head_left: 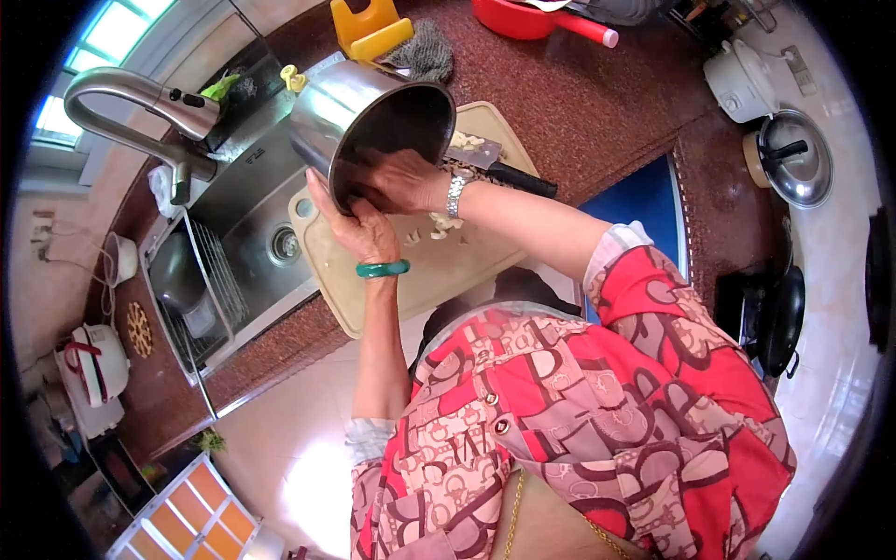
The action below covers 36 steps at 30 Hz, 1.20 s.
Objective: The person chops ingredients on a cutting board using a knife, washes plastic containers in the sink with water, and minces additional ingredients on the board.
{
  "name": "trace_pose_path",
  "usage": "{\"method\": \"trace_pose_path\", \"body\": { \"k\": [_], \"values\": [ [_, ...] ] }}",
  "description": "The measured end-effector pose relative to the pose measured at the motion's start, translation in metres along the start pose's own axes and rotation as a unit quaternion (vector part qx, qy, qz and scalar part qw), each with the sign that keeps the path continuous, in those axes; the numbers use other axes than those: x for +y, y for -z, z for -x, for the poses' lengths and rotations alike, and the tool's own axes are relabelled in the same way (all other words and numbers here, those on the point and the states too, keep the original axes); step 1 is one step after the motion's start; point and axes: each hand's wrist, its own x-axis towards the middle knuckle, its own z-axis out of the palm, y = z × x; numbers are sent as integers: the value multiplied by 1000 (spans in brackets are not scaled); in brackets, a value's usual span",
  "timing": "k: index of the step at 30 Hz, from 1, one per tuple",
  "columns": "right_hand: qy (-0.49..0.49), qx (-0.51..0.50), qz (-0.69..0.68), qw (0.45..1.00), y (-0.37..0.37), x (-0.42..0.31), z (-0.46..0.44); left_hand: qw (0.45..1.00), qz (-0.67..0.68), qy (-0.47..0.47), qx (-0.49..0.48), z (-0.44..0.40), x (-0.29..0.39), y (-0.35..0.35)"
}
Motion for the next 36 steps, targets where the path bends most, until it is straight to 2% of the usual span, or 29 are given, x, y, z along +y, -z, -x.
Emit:
{"method": "trace_pose_path", "body": {
  "k": [2, 6, 11, 16, 22, 24, 25, 27, 30, 32, 34, 36],
  "values": [
    [97, 99, -20, 990, 0, 1, 7, 1000, -7, -1, 9, -2, -4, 1],
    [88, 69, 3, 994, -14, 6, 21, 998, -46, -19, 29, -4, -9, 7],
    [150, 110, 56, 981, -42, 18, 36, 996, -57, -42, 47, 1, -19, 15],
    [179, 84, 74, 978, -45, 22, 47, 991, -99, -49, 69, 2, -24, 20],
    [232, 98, 76, 965, -16, 8, 48, 994, -22, -9, 106, -9, -31, 29],
    [187, 58, 67, 978, -2, -2, 46, 984, 109, 52, 133, -12, -37, 30],
    [180, 69, 54, 980, 4, -7, 42, 984, 109, 50, 134, -14, -23, 28],
    [169, 102, 35, 980, 14, -17, 22, 945, 229, 177, 152, -11, 5, 24],
    [130, 157, 3, 979, -1, -16, -22, 971, 180, 124, 98, 3, -16, 27],
    [74, 92, 22, 993, -4, -15, -45, 975, 160, 107, 107, 5, -2, 23],
    [87, 67, 17, 994, -6, -15, -48, 984, 126, 83, 95, 7, -4, 23],
    [83, 58, 73, 992, -7, -19, -42, 987, 112, 62, 95, 8, -7, 21]
  ]
}}
